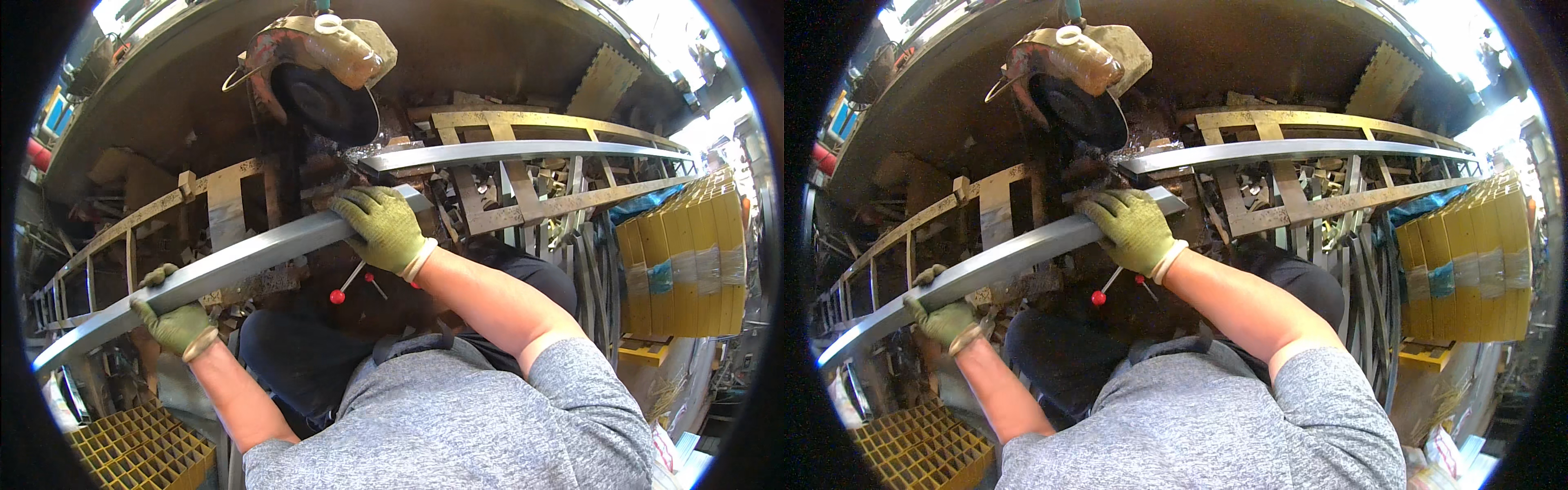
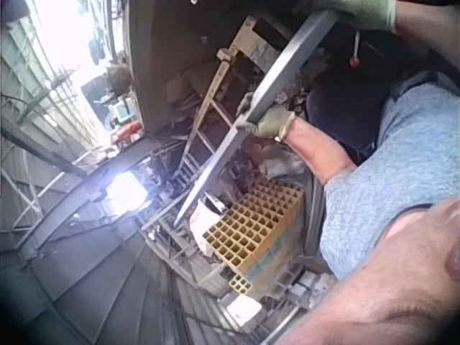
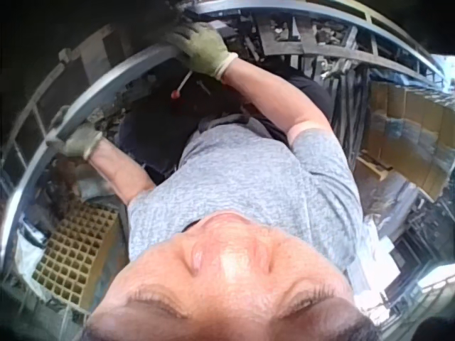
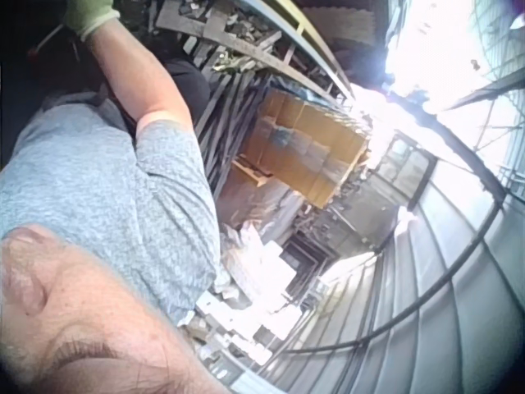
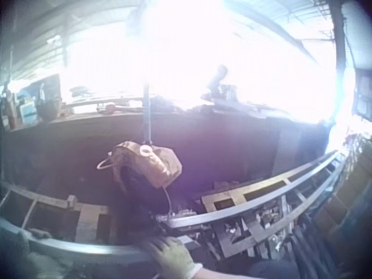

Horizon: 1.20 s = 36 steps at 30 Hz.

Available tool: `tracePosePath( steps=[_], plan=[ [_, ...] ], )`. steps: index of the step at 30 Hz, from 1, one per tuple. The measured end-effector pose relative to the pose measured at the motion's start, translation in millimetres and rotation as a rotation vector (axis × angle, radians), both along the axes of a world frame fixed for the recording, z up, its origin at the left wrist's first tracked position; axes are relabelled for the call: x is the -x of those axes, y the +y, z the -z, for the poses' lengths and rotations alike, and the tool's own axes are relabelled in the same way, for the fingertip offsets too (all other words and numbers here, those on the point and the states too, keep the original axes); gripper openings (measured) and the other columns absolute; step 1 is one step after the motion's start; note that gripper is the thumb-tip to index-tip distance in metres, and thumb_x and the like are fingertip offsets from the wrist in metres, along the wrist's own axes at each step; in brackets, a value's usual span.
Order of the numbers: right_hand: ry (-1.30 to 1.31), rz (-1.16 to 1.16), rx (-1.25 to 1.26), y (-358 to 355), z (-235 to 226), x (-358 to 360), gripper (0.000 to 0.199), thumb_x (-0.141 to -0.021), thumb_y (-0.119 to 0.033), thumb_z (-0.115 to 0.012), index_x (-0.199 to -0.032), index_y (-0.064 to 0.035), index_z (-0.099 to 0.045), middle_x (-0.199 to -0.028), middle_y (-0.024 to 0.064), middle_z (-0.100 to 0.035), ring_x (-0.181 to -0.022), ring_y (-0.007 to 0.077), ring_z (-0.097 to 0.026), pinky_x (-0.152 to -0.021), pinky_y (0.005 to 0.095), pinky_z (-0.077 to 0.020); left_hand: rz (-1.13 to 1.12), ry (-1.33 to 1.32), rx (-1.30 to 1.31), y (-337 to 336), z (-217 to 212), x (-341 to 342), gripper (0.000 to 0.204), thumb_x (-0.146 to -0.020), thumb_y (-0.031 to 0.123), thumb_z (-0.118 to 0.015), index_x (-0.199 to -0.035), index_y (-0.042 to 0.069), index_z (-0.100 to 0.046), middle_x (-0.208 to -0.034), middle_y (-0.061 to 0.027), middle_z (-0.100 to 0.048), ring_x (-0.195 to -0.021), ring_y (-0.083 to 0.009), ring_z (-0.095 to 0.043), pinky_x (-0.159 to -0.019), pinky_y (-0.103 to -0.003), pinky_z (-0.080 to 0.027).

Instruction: The person repeatedly positions long metal bars under a chop saw, secures them, and cuts them into shorter pieces. The cut pieces are stacked on the floor beside the machine. The person wears gloves and uses the saw's handle to operate the blade.

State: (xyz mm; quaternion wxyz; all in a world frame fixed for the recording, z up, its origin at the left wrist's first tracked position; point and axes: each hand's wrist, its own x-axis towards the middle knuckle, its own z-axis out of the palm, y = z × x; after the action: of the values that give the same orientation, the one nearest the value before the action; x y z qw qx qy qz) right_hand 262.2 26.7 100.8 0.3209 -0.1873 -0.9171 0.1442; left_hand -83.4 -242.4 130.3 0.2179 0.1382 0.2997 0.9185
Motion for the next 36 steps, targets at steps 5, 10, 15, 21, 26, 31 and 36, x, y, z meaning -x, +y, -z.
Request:
tracePosePath(
  steps=[5, 10, 15, 21, 26, 31, 36],
  plan=[
    [0.114, -0.03, 0.055, -13.3, -5.0, 10.4, 0.083, -0.081, -0.016, -0.091, -0.16, -0.0111, -0.066, -0.158, 0.0186, -0.069, -0.146, 0.0444, -0.064, -0.128, 0.0589, -0.0483, 0.073, 0.132, -0.19, -40.8, -74.6, -30.2, 0.063, -0.102, 0.044, -0.094, -0.138, 0.002, -0.065, -0.124, -0.0145, -0.07, -0.133, -0.0374, -0.066, -0.134, -0.058, -0.048],
    [0.185, -0.067, 0.098, -27.8, -6.4, 6.1, 0.084, -0.082, -0.014, -0.09, -0.162, -0.0107, -0.065, -0.159, 0.018, -0.069, -0.148, 0.0458, -0.063, -0.129, 0.0594, -0.048, -0.023, 0.356, -0.059, -70.2, -128.9, -73.6, 0.071, -0.102, 0.047, -0.094, -0.146, -0.001, -0.065, -0.137, -0.018, -0.075, -0.141, -0.0395, -0.067, -0.135, -0.06, -0.047],
    [0.193, -0.08, 0.134, -29.0, -3.0, 0.4, 0.085, -0.079, -0.01, -0.09, -0.16, -0.0094, -0.067, -0.157, 0.0189, -0.07, -0.148, 0.0458, -0.064, -0.129, 0.0589, -0.0488, -0.073, 0.509, 0.015, -87.9, -143.1, -122.4, 0.069, -0.104, 0.051, -0.091, -0.147, 0.004, -0.065, -0.136, -0.0129, -0.075, -0.138, -0.0343, -0.069, -0.136, -0.062, -0.047],
    [0.246, -0.145, 0.09, -20.4, -11.9, -11.1, 0.086, -0.076, -0.006, -0.089, -0.159, -0.0083, -0.067, -0.157, 0.0192, -0.07, -0.147, 0.0451, -0.065, -0.127, 0.0582, -0.0501, -0.052, 0.616, -0.018, -93.2, -150.1, -157.4, 0.07, -0.103, 0.049, -0.093, -0.151, 0.007, -0.064, -0.14, -0.0091, -0.075, -0.142, -0.0331, -0.067, -0.136, -0.061, -0.046],
    [0.122, -0.238, 0.065, -20.6, -30.0, -11.6, 0.088, -0.078, -0.002, -0.088, -0.162, -0.0077, -0.065, -0.154, 0.0218, -0.073, -0.144, 0.0471, -0.068, -0.124, 0.0577, -0.0525, -0.068, 0.535, -0.02, -116.6, -123.2, -180.3, 0.068, -0.1, 0.053, -0.092, -0.153, 0.017, -0.068, -0.145, -0.008, -0.076, -0.145, -0.0339, -0.067, -0.136, -0.06, -0.047],
    [0.072, -0.398, -0.087, -20.7, -27.8, 0.9, 0.065, -0.093, -0.006, -0.071, -0.158, -0.0067, -0.068, -0.148, 0.0209, -0.078, -0.139, 0.046, -0.071, -0.125, 0.0565, -0.0507, -0.231, 0.263, -0.077, -139.4, -78.2, -210.7, 0.047, -0.11, 0.033, -0.086, -0.148, 0.012, -0.067, -0.143, -0.0106, -0.075, -0.147, -0.0358, -0.066, -0.134, -0.058, -0.045],
    [-0.061, -0.423, -0.119, -31.6, -25.4, 15.8, 0.062, -0.089, 0.003, -0.065, -0.149, -0.0067, -0.072, -0.144, 0.0198, -0.078, -0.137, 0.0466, -0.069, -0.124, 0.0596, -0.0494, -0.281, 0.001, -0.248, -175.6, -59.1, -222.1, 0.037, -0.111, 0.023, -0.086, -0.142, 0.011, -0.07, -0.138, -0.0112, -0.078, -0.142, -0.0337, -0.071, -0.129, -0.055, -0.052]
  ],
)
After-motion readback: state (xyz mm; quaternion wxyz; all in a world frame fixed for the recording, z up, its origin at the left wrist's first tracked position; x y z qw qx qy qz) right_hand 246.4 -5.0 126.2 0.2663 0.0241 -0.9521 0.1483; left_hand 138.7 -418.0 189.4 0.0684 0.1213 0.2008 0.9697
